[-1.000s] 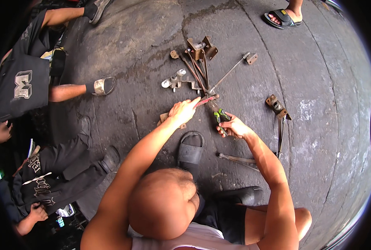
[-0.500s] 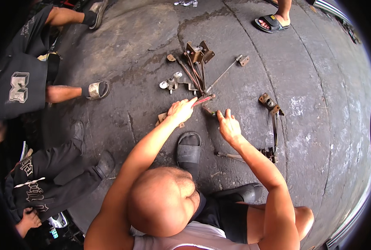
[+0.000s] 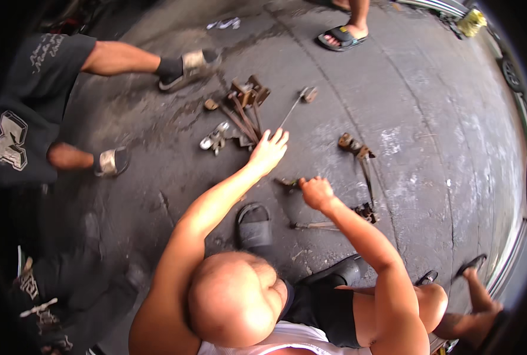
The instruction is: The person manipulates several rusted mechanical linkage rods and plates on the ground, using pliers to pull or straighten a thin metal rod while several other people stand and sit nearby in a workshop environment.
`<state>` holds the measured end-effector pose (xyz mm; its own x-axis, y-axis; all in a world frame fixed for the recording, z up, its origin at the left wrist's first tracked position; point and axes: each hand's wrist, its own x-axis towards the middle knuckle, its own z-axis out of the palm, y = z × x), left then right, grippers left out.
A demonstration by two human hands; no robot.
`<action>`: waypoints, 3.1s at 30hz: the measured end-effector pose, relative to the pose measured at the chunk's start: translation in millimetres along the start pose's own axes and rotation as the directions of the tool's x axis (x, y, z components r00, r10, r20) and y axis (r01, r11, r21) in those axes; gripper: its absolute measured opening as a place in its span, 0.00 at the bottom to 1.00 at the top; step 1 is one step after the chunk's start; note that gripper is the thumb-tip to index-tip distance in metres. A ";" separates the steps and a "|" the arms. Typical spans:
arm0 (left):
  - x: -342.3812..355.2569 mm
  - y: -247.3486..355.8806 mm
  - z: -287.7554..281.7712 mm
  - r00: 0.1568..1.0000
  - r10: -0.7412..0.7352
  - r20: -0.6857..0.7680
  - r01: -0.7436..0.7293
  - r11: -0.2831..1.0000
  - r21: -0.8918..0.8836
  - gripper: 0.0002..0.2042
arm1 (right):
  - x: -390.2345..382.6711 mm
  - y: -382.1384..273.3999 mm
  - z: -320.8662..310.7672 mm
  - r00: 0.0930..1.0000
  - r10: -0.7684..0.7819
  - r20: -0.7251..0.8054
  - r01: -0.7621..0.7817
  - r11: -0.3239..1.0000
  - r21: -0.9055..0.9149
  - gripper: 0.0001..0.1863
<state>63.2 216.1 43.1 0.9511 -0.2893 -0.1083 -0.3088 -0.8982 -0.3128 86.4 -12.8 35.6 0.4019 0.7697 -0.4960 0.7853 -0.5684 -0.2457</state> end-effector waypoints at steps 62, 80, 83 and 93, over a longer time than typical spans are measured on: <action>-126.8 -100.1 50.1 0.781 -0.485 0.393 0.322 -0.226 -0.919 0.16 | 11.7 -13.3 14.8 0.985 -0.061 -0.162 0.059 0.998 -0.017 0.20; -238.2 40.0 -69.8 0.840 -0.429 0.332 0.538 0.732 -0.417 0.51 | 19.3 18.2 2.7 0.914 0.249 -0.320 -0.184 0.958 0.222 0.22; -232.2 38.6 -60.9 0.853 -0.435 0.288 0.521 0.747 -0.413 0.46 | 28.1 17.8 10.1 0.912 0.230 -0.338 -0.185 0.969 0.162 0.23; -223.5 2.0 -74.0 0.955 -0.270 0.126 0.294 0.787 -0.542 0.40 | 31.1 19.5 7.4 0.908 0.282 -0.309 -0.211 0.946 0.245 0.22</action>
<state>-149.4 254.5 136.4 0.9904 0.0081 -0.1376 0.0404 -0.9716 0.2333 110.7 -2.1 9.3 0.7323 0.6283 -0.2626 0.5429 -0.7714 -0.3318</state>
